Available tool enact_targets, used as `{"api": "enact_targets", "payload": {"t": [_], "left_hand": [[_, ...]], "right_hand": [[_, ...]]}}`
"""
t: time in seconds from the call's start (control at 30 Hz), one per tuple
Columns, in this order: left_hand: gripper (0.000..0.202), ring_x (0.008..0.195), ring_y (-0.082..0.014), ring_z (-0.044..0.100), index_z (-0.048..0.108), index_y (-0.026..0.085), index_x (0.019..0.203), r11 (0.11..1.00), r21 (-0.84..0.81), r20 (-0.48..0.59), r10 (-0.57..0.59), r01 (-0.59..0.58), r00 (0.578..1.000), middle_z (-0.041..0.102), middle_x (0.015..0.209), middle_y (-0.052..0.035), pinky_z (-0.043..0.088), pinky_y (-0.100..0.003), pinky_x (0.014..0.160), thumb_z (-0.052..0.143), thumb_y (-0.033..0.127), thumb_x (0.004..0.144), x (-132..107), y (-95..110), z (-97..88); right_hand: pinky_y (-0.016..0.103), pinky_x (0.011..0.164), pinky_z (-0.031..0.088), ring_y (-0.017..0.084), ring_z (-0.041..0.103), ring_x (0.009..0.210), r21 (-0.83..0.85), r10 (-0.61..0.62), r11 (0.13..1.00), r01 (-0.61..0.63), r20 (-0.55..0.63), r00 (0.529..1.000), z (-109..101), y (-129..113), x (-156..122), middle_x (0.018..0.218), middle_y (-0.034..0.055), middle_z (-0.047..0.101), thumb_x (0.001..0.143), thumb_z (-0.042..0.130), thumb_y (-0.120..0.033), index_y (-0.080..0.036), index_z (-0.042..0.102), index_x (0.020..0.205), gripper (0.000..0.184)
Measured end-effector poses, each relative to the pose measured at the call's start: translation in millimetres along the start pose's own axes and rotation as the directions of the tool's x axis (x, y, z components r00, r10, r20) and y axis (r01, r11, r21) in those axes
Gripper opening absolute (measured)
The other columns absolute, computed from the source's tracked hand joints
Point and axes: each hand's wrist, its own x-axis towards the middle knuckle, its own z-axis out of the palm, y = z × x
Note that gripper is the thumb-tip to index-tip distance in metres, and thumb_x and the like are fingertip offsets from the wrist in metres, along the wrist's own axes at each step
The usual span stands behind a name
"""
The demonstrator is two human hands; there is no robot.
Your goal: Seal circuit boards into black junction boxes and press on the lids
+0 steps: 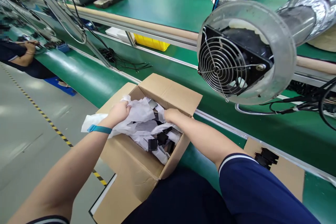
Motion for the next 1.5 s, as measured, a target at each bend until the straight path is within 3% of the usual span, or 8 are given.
{"api": "enact_targets", "payload": {"t": [0.2, 0.43, 0.57, 0.67, 0.8, 0.93, 1.17, 1.5], "left_hand": [[0.03, 0.071, -0.0184, 0.058, 0.06, 0.016, 0.084, 0.965, -0.255, -0.226, -0.123, 0.063, 0.966, 0.064, 0.077, -0.0052, 0.043, -0.027, 0.065, 0.041, 0.037, 0.094, -12, -11, -44.9], [0.026, 0.06, -0.0098, 0.043, 0.06, 0.016, 0.082, 0.642, -0.761, -0.42, -0.382, -0.09, 0.823, 0.053, 0.068, 0.0036, 0.039, -0.023, 0.056, 0.062, 0.042, 0.085, -54, -10, -100.4], [0.028, 0.081, -0.0134, 0.057, 0.065, 0.013, 0.096, 0.792, -0.58, -0.61, -0.267, -0.191, 0.746, 0.066, 0.095, -0.0022, 0.05, -0.026, 0.075, 0.068, 0.036, 0.08, -74, -1, -112.7], [0.014, 0.082, -0.0171, 0.062, 0.064, 0.016, 0.087, 0.945, -0.293, -0.55, -0.043, -0.145, 0.834, 0.067, 0.087, -0.0022, 0.05, -0.027, 0.079, 0.06, 0.026, 0.079, -85, 16, -93.8], [0.024, 0.082, -0.0286, 0.069, 0.064, 0.015, 0.101, 0.989, 0.063, -0.014, 0.132, -0.131, 0.991, 0.071, 0.084, -0.0107, 0.05, -0.035, 0.073, 0.051, 0.021, 0.082, -94, 43, -40.3], [0.04, 0.094, -0.0344, 0.072, 0.058, 0.01, 0.12, 0.967, 0.067, 0.303, 0.214, -0.244, 0.929, 0.074, 0.101, -0.0193, 0.052, -0.04, 0.078, 0.055, 0.023, 0.082, -98, 59, -1.2], [0.095, 0.119, -0.0333, 0.065, 0.04, 0.013, 0.153, 0.853, -0.465, 0.329, 0.413, -0.235, 0.849, 0.067, 0.133, -0.0165, 0.05, -0.037, 0.096, 0.07, 0.062, 0.078, -80, 89, 36.6], [0.024, 0.093, -0.0292, 0.071, 0.076, 0.014, 0.091, 0.936, -0.253, 0.353, 0.326, -0.246, 0.877, 0.077, 0.096, -0.0164, 0.051, -0.036, 0.084, 0.059, 0.031, 0.089, -70, 136, 71.3]], "right_hand": [[0.044, 0.091, 0.057, 0.022, 0.064, 0.108, -0.277, 0.213, 0.947, -0.165, 0.154, 0.965, 25, 17, 11, 0.127, 0.0096, 0.062, 0.099, 0.062, -0.039, -0.016, 0.06, 0.128, 0.037], [0.044, 0.091, 0.057, 0.022, 0.065, 0.107, -0.416, 0.222, 0.901, -0.126, 0.19, 0.956, 19, 7, 8, 0.125, 0.0098, 0.063, 0.098, 0.064, -0.039, -0.016, 0.061, 0.126, 0.036], [0.035, 0.085, 0.052, 0.027, 0.066, 0.105, -0.449, 0.178, 0.887, -0.113, 0.106, 0.978, -1, 6, -11, 0.115, 0.0177, 0.069, 0.094, 0.063, -0.027, -0.011, 0.071, 0.107, 0.022], [0.028, 0.076, 0.046, 0.026, 0.067, 0.099, -0.426, 0.122, 0.9, -0.095, 0.035, 0.992, -15, 5, -27, 0.108, 0.0177, 0.072, 0.091, 0.058, -0.023, -0.011, 0.073, 0.098, 0.021], [0.025, 0.063, 0.039, 0.018, 0.064, 0.079, -0.358, 0.095, 0.929, -0.088, 0.001, 0.996, -23, 4, -48, 0.088, 0.0087, 0.073, 0.087, 0.055, -0.025, -0.014, 0.073, 0.087, 0.021], [0.024, 0.055, 0.032, 0.014, 0.056, 0.065, -0.283, 0.093, 0.956, -0.081, 0.03, 0.995, -23, 1, -65, 0.072, 0.0029, 0.066, 0.079, 0.063, -0.027, -0.014, 0.07, 0.075, 0.014], [0.023, 0.052, 0.03, 0.01, 0.048, 0.057, -0.188, 0.083, 0.98, -0.066, 0.084, 0.993, -30, -2, -78, 0.062, -0.0027, 0.057, 0.08, 0.065, -0.029, -0.015, 0.069, 0.073, 0.016], [0.024, 0.065, 0.038, 0.019, 0.066, 0.084, -0.236, 0.114, 0.964, -0.125, -0.056, 0.992, -31, 0, -76, 0.088, 0.0088, 0.074, 0.08, 0.071, -0.024, -0.014, 0.074, 0.083, 0.01]]}}
